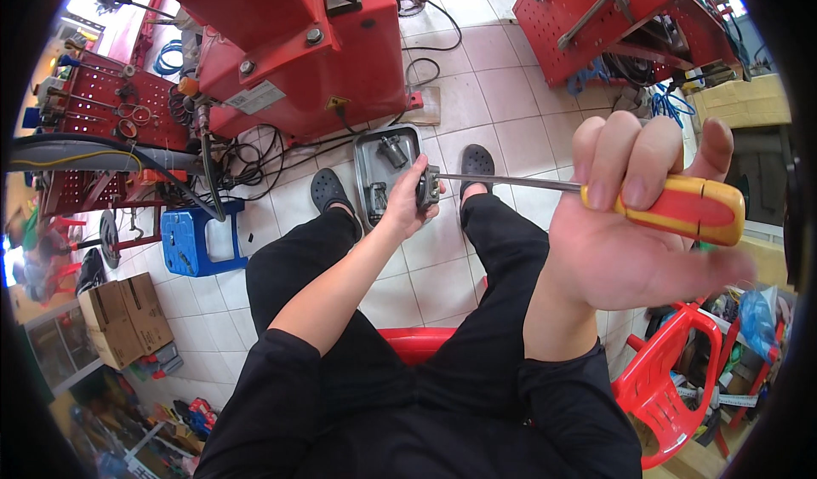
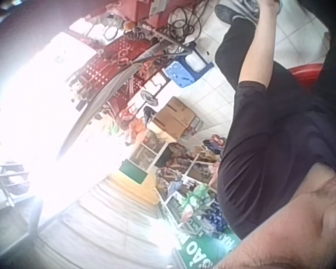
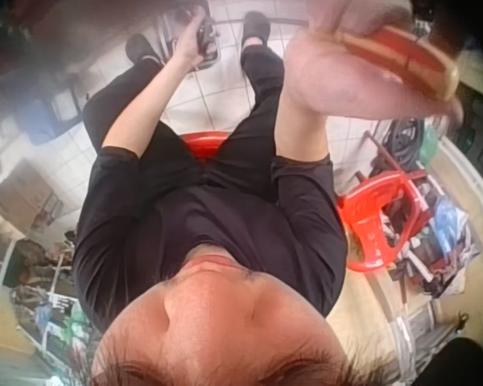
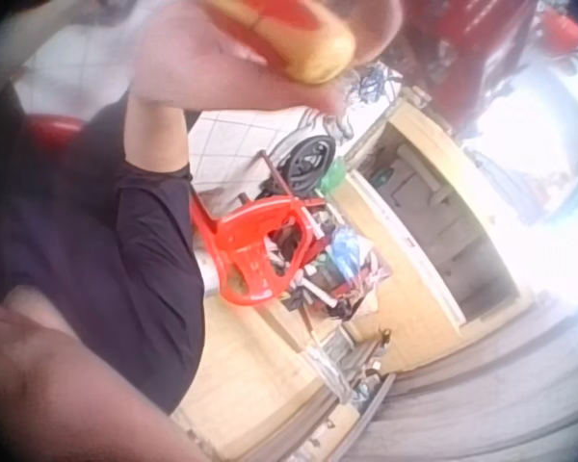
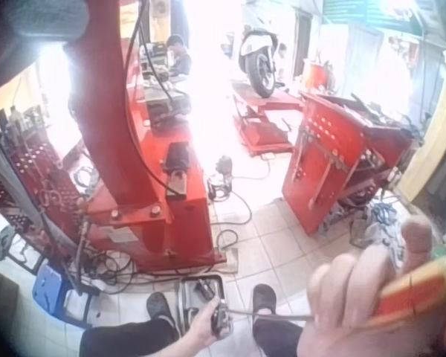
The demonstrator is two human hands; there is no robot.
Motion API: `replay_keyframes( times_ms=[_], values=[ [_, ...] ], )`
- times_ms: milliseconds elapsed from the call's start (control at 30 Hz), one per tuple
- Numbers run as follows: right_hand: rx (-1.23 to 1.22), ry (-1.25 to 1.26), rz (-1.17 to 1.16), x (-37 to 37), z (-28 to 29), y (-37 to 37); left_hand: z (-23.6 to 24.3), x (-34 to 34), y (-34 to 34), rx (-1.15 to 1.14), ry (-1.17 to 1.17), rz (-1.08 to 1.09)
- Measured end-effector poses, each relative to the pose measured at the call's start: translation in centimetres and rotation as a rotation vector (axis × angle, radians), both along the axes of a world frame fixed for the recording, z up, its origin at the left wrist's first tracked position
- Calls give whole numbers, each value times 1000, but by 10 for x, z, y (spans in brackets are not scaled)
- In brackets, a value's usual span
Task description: The person sits on a stool and uses a screwdriver to disassemble a small mechanical part, likely a carburetor, held in their lap. They remove screws and internal components, placing them into a metal tray on the floor.
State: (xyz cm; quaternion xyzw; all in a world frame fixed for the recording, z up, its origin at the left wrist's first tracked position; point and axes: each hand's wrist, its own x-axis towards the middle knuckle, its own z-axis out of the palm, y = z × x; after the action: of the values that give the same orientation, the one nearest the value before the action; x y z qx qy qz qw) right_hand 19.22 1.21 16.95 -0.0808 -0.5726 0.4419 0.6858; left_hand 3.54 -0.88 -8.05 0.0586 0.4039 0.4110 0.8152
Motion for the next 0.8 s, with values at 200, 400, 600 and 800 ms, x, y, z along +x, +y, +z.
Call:
replay_keyframes(
  times_ms=[200,400,600,800],
  values=[
    [1,-31,-70,-18,-8,-1,-8,2,-5,-21,-16,5],
    [-143,-94,-83,-34,-8,-9,-23,0,-6,19,-13,-32],
    [-65,-101,-102,-36,-13,-5,-42,0,-7,-20,-82,-1],
    [-41,-85,-75,-31,-18,1,-32,3,-10,-62,-92,-78]
  ],
)
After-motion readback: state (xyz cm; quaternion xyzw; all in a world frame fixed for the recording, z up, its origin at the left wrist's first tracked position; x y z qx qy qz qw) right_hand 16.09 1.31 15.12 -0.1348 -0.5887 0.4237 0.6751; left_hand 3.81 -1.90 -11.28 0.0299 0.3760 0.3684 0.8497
